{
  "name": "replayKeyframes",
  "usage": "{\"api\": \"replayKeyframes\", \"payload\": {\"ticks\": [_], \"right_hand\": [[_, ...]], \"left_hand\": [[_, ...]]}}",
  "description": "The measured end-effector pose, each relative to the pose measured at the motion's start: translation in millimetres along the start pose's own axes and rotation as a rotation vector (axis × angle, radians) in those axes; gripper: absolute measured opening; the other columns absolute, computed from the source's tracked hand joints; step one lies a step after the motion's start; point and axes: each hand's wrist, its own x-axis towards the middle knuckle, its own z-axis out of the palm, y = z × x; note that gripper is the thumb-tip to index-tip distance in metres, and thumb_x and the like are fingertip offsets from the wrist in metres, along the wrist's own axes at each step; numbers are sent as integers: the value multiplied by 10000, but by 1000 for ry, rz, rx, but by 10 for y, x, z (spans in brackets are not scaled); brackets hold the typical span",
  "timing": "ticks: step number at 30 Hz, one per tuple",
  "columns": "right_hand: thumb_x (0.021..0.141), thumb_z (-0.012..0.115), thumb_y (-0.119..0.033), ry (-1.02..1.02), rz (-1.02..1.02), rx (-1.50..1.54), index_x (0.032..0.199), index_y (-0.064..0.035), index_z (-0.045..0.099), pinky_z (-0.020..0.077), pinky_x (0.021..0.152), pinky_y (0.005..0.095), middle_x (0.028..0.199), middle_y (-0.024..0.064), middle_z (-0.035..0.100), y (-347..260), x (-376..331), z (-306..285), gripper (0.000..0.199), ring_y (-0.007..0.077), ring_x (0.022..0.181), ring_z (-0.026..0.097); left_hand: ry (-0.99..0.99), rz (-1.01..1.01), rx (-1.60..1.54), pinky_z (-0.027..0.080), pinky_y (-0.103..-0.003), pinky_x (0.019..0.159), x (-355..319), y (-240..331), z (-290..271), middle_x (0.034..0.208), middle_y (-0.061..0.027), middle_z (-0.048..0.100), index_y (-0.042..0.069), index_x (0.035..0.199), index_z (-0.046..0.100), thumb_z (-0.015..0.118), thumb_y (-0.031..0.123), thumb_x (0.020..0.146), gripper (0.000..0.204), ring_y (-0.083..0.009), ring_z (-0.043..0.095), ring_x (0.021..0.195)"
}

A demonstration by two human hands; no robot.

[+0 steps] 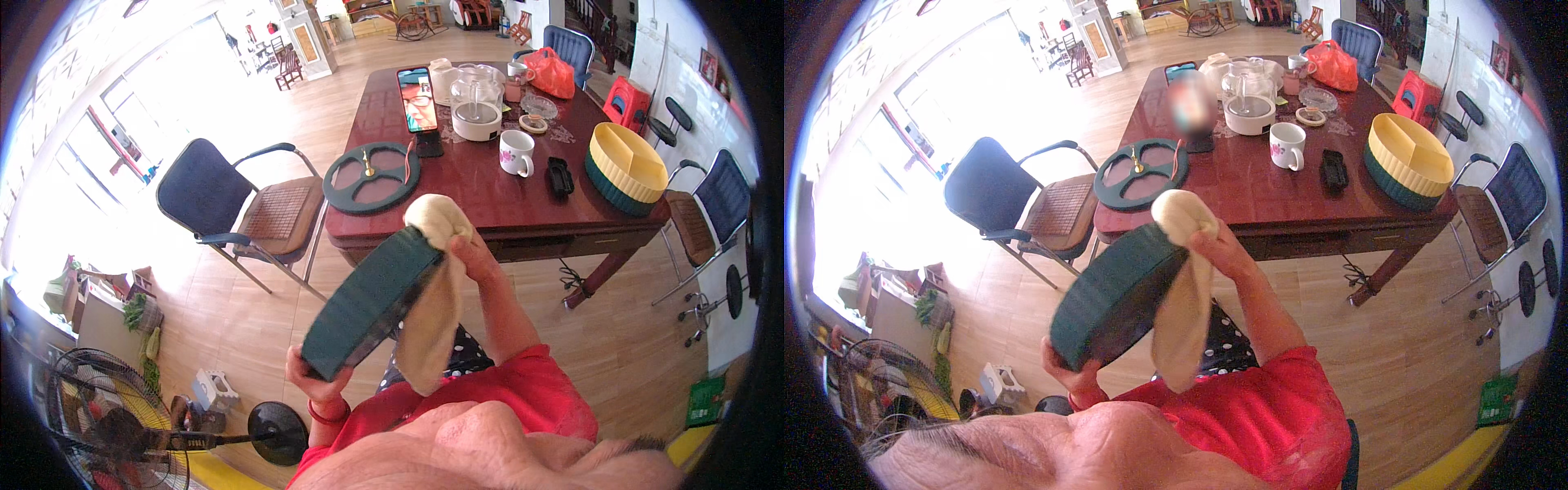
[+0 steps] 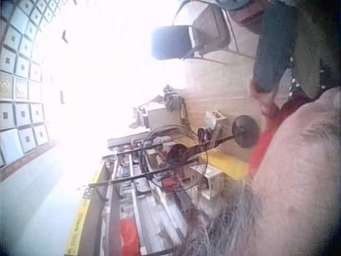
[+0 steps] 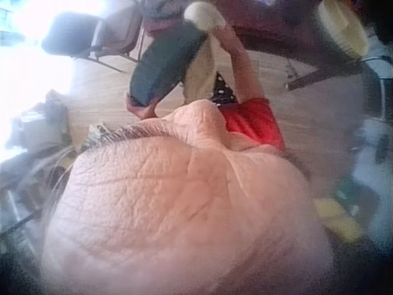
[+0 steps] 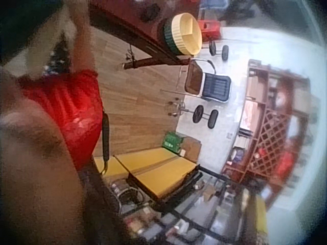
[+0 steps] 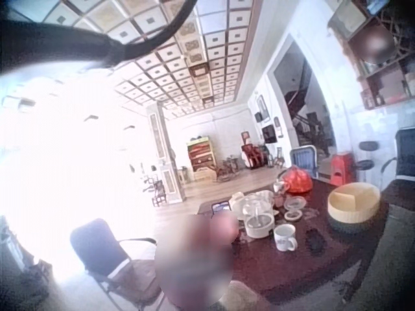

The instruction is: The person wipes the inside and outside of a dark green plastic tray and then wipes the inside and outside of a white ceramic mug using a cloth.

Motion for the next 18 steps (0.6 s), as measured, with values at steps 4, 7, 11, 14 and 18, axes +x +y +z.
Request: {"api": "replayKeyframes", "payload": {"ticks": [4,7,11,14,18], "right_hand": [[732,739,-384,208,150,541,1215,1,492,478,838,315,1037,80,620,365,-339,-100,665,182,940,596],[697,768,-349,178,134,620,1182,-1,515,491,798,315,1023,83,630,212,-385,34,649,184,906,611],[649,805,-302,-88,46,276,1139,-3,545,509,745,315,1005,87,642,-356,-192,107,630,187,860,630],[614,823,-306,-330,-61,-317,1062,-15,593,514,724,340,928,89,660,-811,-64,345,582,192,842,643],[659,728,-487,-545,-289,-913,974,-88,631,510,624,354,788,145,642,-871,54,837,517,313,718,639]], "left_hand": [[177,-319,-553,398,-378,963,-82,-20,-8,1176,-92,494,13,1279,410,710,107,536,806,-240,497,1104],[79,-428,-690,396,-397,968,-177,-290,-125,1230,-109,468,36,1332,357,753,133,534,896,-261,472,1147],[-96,-290,-526,405,-412,949,20,-63,-14,1238,-145,450,52,1266,386,802,158,545,840,-266,474,1133],[-355,-92,-349,427,-403,897,376,272,124,1186,-165,477,49,1173,432,824,157,544,749,-267,506,1071],[-531,-20,17,471,-356,766,431,480,176,925,-150,597,30,990,534,839,181,542,562,-286,598,861]]}}
